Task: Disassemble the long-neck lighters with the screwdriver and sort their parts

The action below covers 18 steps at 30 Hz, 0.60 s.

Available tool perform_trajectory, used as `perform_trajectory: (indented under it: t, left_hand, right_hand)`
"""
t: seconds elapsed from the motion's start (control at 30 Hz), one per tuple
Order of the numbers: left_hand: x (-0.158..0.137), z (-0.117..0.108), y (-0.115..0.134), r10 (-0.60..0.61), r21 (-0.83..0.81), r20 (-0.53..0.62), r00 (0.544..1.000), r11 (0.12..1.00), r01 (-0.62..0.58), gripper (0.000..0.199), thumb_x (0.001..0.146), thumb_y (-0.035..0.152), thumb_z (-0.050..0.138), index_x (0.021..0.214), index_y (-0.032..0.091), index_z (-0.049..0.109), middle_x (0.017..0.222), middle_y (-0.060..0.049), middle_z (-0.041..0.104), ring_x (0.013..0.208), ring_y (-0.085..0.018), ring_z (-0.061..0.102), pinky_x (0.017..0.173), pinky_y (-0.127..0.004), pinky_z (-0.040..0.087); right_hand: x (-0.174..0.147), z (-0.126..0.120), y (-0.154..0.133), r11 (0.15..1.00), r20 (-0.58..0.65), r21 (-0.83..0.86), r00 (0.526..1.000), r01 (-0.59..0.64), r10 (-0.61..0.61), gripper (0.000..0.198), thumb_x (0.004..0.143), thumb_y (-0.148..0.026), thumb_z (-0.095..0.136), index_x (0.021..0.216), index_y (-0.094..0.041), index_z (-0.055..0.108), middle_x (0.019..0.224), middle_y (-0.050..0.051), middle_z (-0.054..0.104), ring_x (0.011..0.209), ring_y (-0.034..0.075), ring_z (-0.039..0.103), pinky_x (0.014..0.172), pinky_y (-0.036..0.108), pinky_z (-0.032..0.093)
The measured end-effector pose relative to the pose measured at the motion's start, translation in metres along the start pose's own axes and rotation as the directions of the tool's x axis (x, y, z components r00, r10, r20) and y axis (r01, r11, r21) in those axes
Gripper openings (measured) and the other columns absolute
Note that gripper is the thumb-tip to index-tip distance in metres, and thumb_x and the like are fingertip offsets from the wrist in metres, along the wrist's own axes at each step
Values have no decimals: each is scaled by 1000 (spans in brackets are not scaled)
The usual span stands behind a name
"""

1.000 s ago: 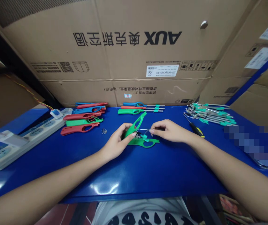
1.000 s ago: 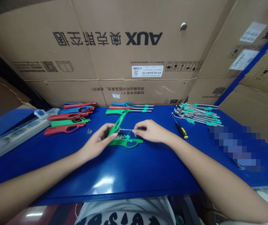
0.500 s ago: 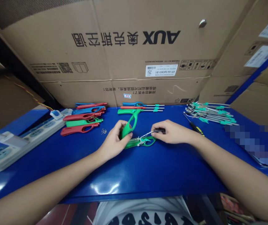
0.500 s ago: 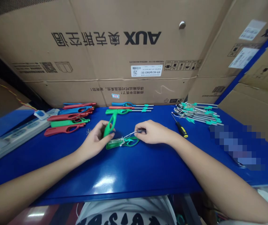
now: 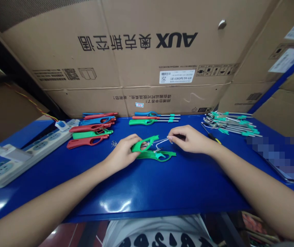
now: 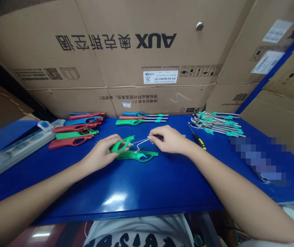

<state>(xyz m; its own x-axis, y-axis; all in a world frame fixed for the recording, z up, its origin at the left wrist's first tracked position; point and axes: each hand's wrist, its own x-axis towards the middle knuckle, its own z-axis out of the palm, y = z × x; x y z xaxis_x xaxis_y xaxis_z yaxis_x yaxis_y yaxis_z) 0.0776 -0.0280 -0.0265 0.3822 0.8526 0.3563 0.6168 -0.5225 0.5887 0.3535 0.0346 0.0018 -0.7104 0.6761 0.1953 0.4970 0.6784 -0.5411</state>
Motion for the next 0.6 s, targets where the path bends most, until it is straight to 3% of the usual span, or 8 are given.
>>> perform_trajectory:
  t: [0.07, 0.13, 0.23, 0.33, 0.4, 0.5, 0.6]
  left_hand:
    - [4, -13, -6, -3, 54, -30, 1000, 999, 4, 17, 90, 30, 62, 79, 17, 64, 82, -2, 58, 77, -17, 57, 72, -27, 46]
    - [9, -24, -12, -78, 81, -114, 990, 993, 87, 21, 86, 36, 67, 76, 17, 64, 78, -2, 58, 73, -17, 56, 69, -28, 44]
    - [13, -28, -11, -296, -105, -218, 930, 954, 279, 31, 79, 48, 74, 82, 18, 67, 82, -3, 66, 75, -19, 58, 71, -29, 44]
    - [13, -15, 5, -451, -473, -124, 884, 810, 347, 41, 72, 52, 81, 88, 17, 67, 87, -3, 69, 77, -17, 59, 71, -27, 44]
    - [9, -1, 19, -513, -656, -14, 858, 652, 379, 44, 70, 51, 84, 90, 17, 66, 72, 2, 60, 61, -11, 49, 59, -23, 36]
    - [3, 17, 34, -527, -783, 87, 845, 489, 385, 41, 70, 47, 83, 90, 16, 66, 59, 8, 44, 49, -6, 31, 50, -22, 22]
    - [-2, 25, 39, -504, -800, 157, 850, 440, 409, 45, 70, 44, 84, 100, 15, 69, 59, 8, 44, 48, -5, 27, 47, -22, 17]
  right_hand:
    - [1, -10, 8, 1000, -45, -10, 999, -10, 9, 27, 92, -37, 52, 76, -17, 63, 68, 1, 61, 64, 14, 49, 62, 27, 35]
    - [2, -21, 17, 998, -137, 7, 989, -61, 61, 29, 91, -39, 51, 73, -18, 60, 66, 1, 58, 62, 14, 47, 62, 27, 35]
    - [4, -28, 21, 990, -239, 50, 961, -133, 142, 32, 92, -43, 48, 73, -18, 57, 69, 1, 56, 63, 14, 47, 63, 28, 36]
    - [5, -15, 9, 988, -257, 120, 958, -98, 127, 32, 97, -43, 42, 81, -19, 55, 74, 1, 56, 70, 15, 48, 67, 27, 38]
    - [5, 2, -6, 982, -231, 181, 969, -48, 90, 32, 100, -44, 39, 85, -20, 53, 76, 1, 54, 73, 14, 48, 69, 27, 39]
    - [2, 27, -29, 963, -106, 268, 993, -28, 59, 31, 98, -51, 48, 93, -21, 50, 76, -3, 53, 67, 12, 46, 63, 24, 37]
    - [0, 40, -40, 969, 6, 241, 999, -47, 47, 35, 92, -54, 60, 101, -21, 52, 83, -2, 61, 68, 12, 51, 61, 23, 36]
